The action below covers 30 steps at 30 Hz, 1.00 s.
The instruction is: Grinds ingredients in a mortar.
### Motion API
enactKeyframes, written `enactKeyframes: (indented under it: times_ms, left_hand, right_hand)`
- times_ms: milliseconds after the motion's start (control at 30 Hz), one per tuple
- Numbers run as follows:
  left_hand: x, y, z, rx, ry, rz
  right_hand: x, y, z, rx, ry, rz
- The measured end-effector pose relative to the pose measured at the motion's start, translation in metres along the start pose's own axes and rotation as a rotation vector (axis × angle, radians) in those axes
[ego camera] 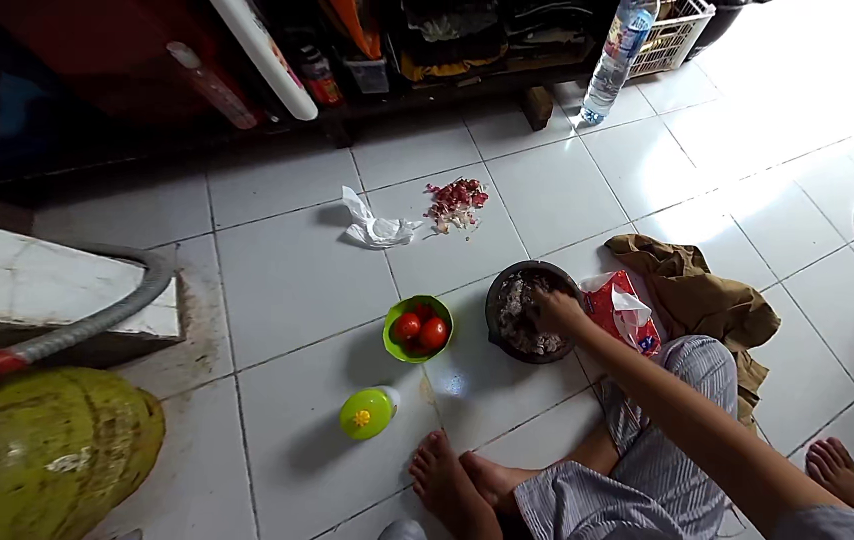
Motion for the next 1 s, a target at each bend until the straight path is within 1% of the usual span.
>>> enactKeyframes:
  times_ms: [33,100,167,233,300,333,433,500,533,600,633,733,767,800,867,933,967,1000]
  left_hand:
    - [-0.003,-0.004,0.000,-0.067,-0.031,-0.019]
    - [-0.006,-0.006,0.001,-0.024,-0.035,-0.033]
    - [0.001,-0.001,-0.001,0.029,-0.059,-0.023]
    - [0.003,0.004,-0.007,0.004,-0.091,-0.022]
    - [0.002,0.002,-0.007,-0.045,-0.072,0.006]
    - [0.002,0.002,-0.007,-0.055,-0.054,0.018]
    - [0.002,0.001,-0.006,-0.086,-0.076,-0.012]
    - [0.001,-0.003,-0.006,-0.063,-0.058,-0.026]
    - [0.001,-0.003,-0.006,-0.047,-0.048,-0.014]
    - [0.003,0.002,-0.005,0.080,0.004,0.006]
    - [0.006,0.002,-0.002,0.128,0.023,-0.001]
    - [0.000,-0.004,0.001,-0.018,-0.032,-0.014]
    - [-0.004,-0.005,0.001,-0.005,-0.034,-0.015]
    - [-0.005,-0.006,-0.001,0.024,-0.036,-0.022]
    - [0.000,-0.007,0.004,0.051,-0.028,-0.022]
    - [0.003,-0.002,0.000,0.055,-0.080,-0.037]
    - [0.004,-0.001,0.000,0.035,-0.093,-0.042]
    - [0.004,-0.001,-0.001,-0.011,-0.108,-0.054]
  right_hand:
    - [0.009,-0.011,0.002,0.034,0.000,0.004]
    - [0.020,-0.016,0.005,0.072,0.008,-0.032]
    - [0.009,0.000,-0.002,-0.028,0.024,-0.039]
    - [-0.019,0.028,-0.010,-0.201,0.063,-0.075]
    - [-0.029,0.039,-0.005,-0.244,0.073,-0.120]
    - [-0.023,0.033,0.002,-0.195,0.054,-0.118]
    - [0.004,-0.010,0.016,0.005,-0.002,-0.071]
    - [0.011,-0.005,0.017,0.047,-0.015,-0.104]
    - [0.007,0.008,0.014,0.020,-0.022,-0.122]
    - [-0.007,0.033,0.007,-0.083,-0.010,-0.146]
    - [-0.011,0.033,0.002,-0.125,-0.003,-0.144]
    - [0.005,-0.003,0.003,-0.044,-0.034,-0.055]
    - [0.014,-0.012,0.009,0.008,-0.043,-0.057]
    - [0.018,-0.011,0.012,0.037,-0.040,-0.086]
    - [0.010,0.008,0.005,-0.019,-0.005,-0.110]
    - [-0.020,0.041,-0.012,-0.133,0.087,-0.142]
    - [-0.024,0.052,-0.021,-0.149,0.093,-0.119]
    - [-0.020,0.055,-0.028,-0.110,0.073,-0.104]
Point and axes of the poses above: each hand's wrist, its own x-axis away from the middle knuckle, its own y-axis out of the back of the hand, z = x × y, the point moved 8 cm from there along -x, towards the middle knuckle, and after that the axes turned 12 degrees about z, right-handed, at the moved point
